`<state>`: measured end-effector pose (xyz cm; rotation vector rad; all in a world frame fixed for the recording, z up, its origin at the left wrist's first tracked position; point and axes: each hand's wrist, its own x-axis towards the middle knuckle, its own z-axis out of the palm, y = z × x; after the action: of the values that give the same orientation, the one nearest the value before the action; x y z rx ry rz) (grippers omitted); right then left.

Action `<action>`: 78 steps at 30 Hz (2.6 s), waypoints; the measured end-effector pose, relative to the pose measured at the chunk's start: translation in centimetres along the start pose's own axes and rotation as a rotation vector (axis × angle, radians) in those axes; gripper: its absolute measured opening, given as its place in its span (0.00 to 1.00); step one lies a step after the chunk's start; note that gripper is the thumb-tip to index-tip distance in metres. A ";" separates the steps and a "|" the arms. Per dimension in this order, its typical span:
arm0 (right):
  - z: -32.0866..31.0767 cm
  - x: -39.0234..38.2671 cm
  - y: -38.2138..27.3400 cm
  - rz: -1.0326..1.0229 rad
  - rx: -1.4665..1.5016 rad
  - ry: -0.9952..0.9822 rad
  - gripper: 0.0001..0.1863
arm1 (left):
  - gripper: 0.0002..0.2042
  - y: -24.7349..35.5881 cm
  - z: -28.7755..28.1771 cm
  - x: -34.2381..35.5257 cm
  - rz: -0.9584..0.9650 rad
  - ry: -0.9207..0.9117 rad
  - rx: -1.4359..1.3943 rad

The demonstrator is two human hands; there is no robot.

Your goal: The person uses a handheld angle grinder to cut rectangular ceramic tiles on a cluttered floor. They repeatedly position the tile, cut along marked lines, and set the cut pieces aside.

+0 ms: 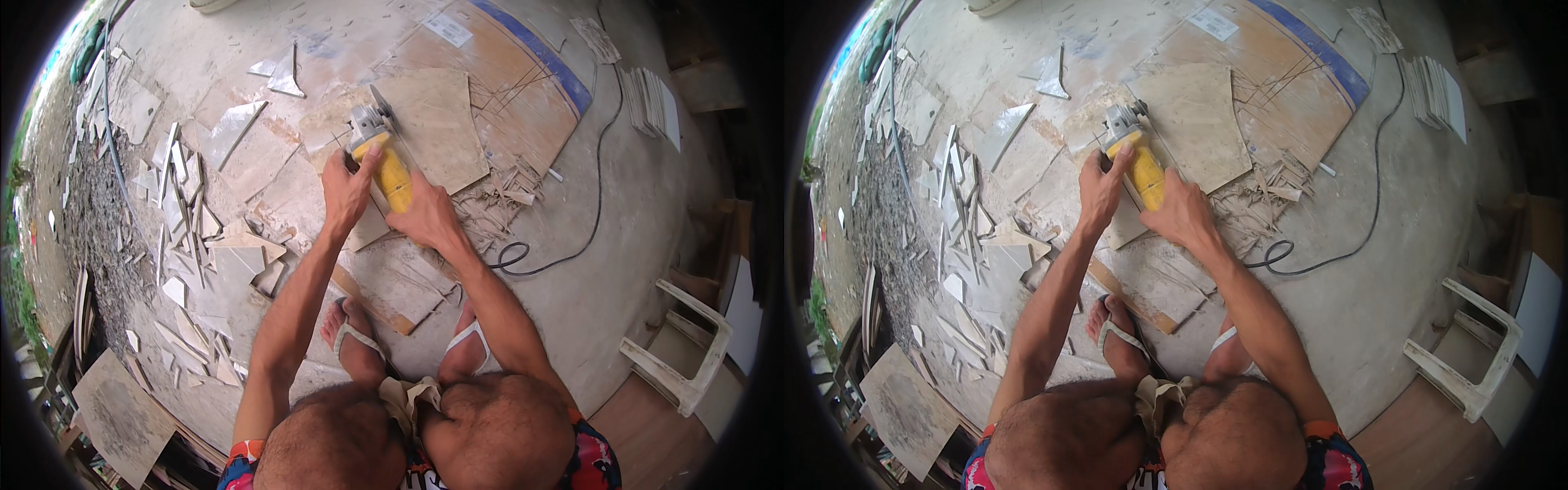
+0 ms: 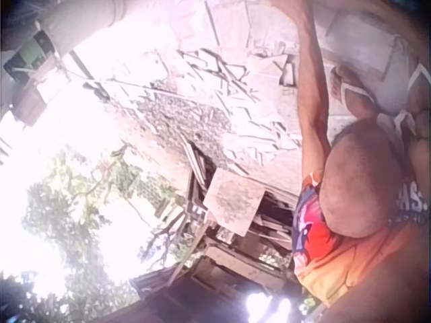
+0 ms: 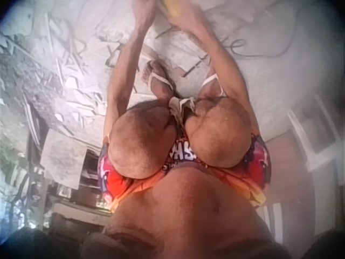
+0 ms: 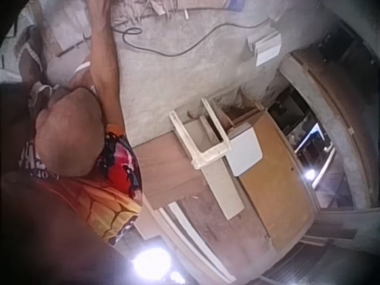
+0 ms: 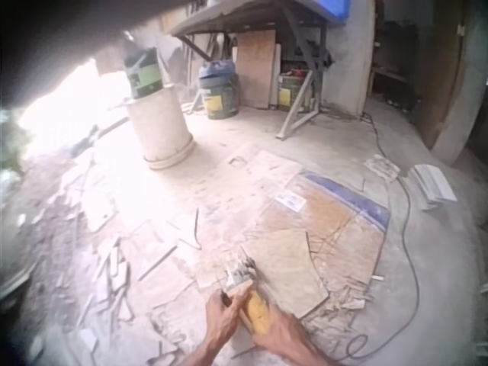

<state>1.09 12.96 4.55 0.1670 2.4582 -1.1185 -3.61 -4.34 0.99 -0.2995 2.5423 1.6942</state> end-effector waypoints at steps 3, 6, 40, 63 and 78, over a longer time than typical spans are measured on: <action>-0.2 0.3 -0.2 0.009 -0.008 -0.004 0.33 | 0.32 0.0 0.1 0.3 0.007 0.019 -0.008; -0.2 0.9 -0.8 0.027 -0.012 -0.009 0.33 | 0.34 -0.1 -0.1 1.1 0.018 0.053 -0.007; 0.1 -0.8 0.2 0.008 0.003 0.022 0.31 | 0.32 -0.1 0.1 -0.7 -0.024 -0.009 0.041; 0.2 -0.9 0.7 -0.005 -0.021 0.022 0.32 | 0.34 0.2 0.2 -1.0 0.011 0.008 0.053; 0.0 -2.3 1.2 0.021 -0.009 0.015 0.31 | 0.31 0.2 0.8 -2.4 0.013 0.025 -0.003</action>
<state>3.47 13.87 4.71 0.1991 2.4684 -1.1009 -1.30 -3.18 1.29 -0.3071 2.5656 1.7099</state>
